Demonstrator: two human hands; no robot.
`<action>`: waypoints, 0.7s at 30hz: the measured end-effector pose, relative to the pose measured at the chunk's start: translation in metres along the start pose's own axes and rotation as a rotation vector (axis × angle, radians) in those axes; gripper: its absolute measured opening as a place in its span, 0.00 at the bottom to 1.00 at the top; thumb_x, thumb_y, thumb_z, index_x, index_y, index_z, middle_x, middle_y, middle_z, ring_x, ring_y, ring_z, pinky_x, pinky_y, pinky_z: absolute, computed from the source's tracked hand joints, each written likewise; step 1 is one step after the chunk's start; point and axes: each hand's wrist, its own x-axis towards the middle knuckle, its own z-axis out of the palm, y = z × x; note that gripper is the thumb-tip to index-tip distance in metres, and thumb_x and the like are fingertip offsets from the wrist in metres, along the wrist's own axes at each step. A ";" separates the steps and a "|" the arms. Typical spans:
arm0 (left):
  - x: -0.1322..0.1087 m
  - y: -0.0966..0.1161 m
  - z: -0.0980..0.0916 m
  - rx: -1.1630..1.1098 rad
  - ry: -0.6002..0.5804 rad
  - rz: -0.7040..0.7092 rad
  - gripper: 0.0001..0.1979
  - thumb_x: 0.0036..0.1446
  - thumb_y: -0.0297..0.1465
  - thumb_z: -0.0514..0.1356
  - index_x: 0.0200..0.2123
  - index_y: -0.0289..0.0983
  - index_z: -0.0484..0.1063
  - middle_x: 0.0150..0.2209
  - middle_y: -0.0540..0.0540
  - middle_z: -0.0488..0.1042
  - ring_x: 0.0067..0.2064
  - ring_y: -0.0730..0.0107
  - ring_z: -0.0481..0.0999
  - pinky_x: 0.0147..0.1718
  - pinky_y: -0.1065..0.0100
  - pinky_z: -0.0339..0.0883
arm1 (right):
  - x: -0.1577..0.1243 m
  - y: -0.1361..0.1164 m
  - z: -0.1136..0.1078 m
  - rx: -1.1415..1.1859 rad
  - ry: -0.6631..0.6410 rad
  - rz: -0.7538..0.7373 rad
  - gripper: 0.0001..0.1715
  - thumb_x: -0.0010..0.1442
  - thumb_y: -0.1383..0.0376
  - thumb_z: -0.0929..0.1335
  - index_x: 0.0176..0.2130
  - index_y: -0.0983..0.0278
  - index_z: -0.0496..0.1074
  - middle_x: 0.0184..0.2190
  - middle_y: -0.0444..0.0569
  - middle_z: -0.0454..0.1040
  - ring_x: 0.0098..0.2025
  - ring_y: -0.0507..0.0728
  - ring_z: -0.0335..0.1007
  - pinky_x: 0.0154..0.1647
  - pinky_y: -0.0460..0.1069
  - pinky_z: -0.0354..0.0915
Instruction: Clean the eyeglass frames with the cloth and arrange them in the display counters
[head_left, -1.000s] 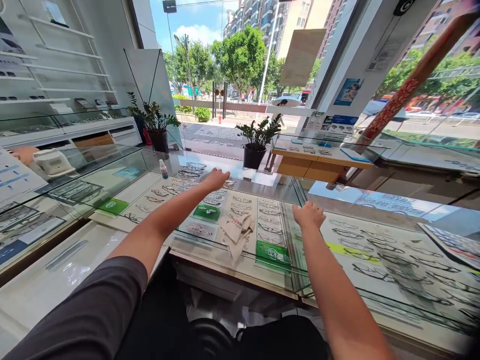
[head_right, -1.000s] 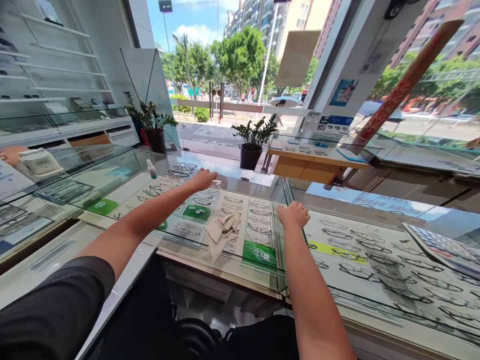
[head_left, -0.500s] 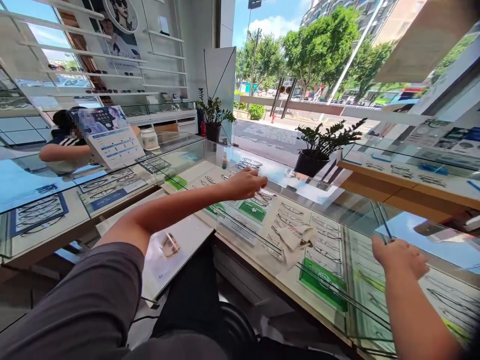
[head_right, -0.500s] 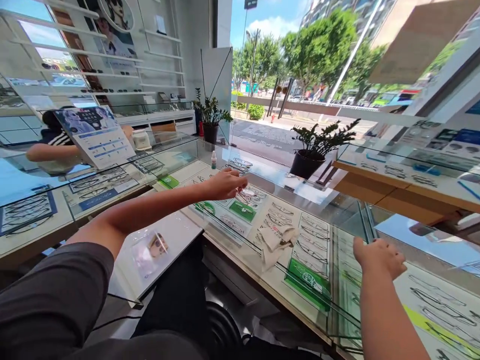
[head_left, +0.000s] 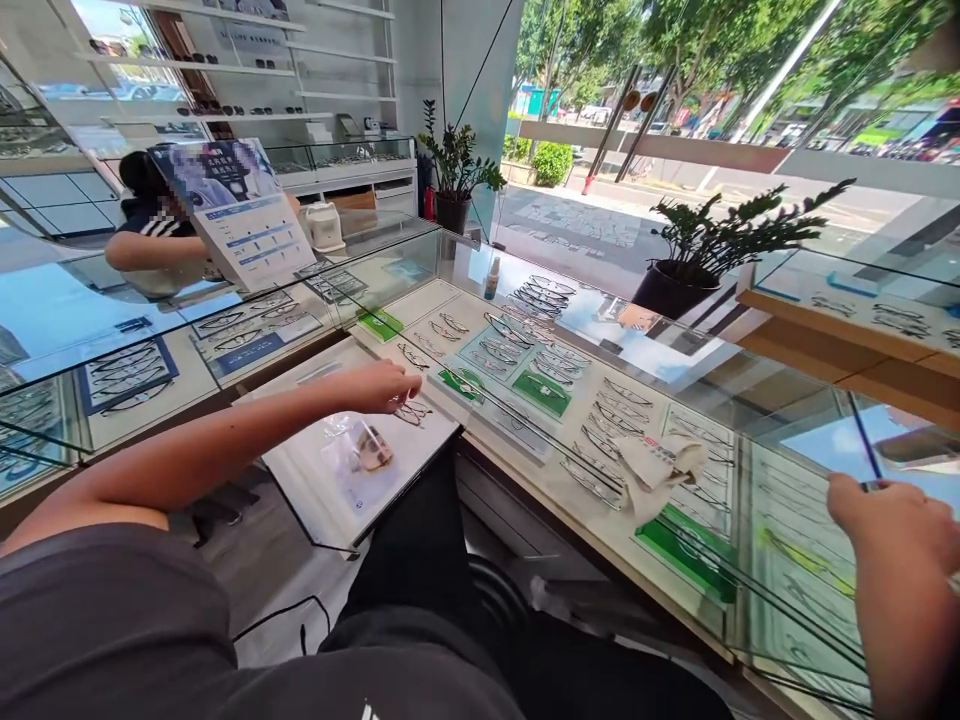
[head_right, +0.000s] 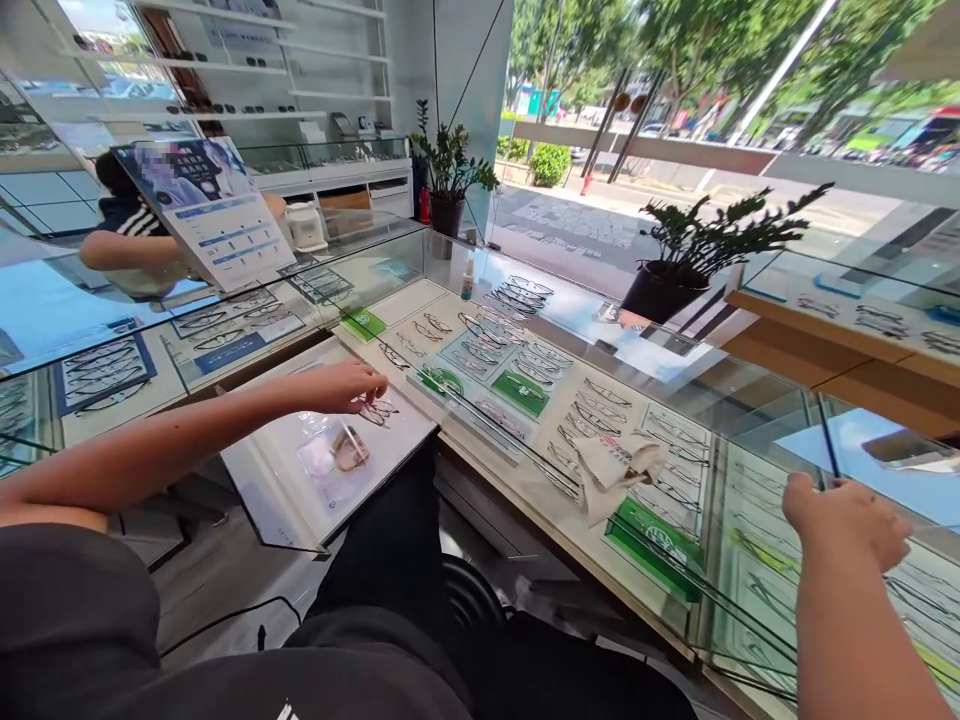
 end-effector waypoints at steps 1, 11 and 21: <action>0.003 -0.012 0.007 0.029 -0.008 -0.028 0.16 0.60 0.20 0.63 0.49 0.42 0.76 0.44 0.44 0.86 0.50 0.55 0.82 0.53 0.61 0.62 | -0.006 -0.005 -0.004 0.029 -0.030 0.074 0.56 0.72 0.44 0.51 0.76 0.84 0.65 0.66 0.94 0.63 0.76 0.82 0.57 0.57 0.73 0.55; 0.083 -0.107 0.042 0.185 0.144 -0.309 0.20 0.60 0.24 0.60 0.55 0.36 0.79 0.41 0.33 0.83 0.51 0.43 0.79 0.56 0.55 0.65 | -0.079 -0.006 -0.028 -0.079 -0.021 -0.172 0.42 0.74 0.51 0.60 0.73 0.76 0.69 0.70 0.83 0.68 0.74 0.82 0.62 0.66 0.69 0.63; 0.171 -0.139 0.048 0.223 0.286 -0.357 0.21 0.66 0.26 0.54 0.60 0.33 0.75 0.52 0.27 0.83 0.60 0.42 0.77 0.58 0.55 0.59 | -0.171 0.037 0.002 0.056 0.039 -0.306 0.49 0.72 0.43 0.53 0.72 0.74 0.68 0.75 0.72 0.68 0.80 0.75 0.60 0.83 0.68 0.54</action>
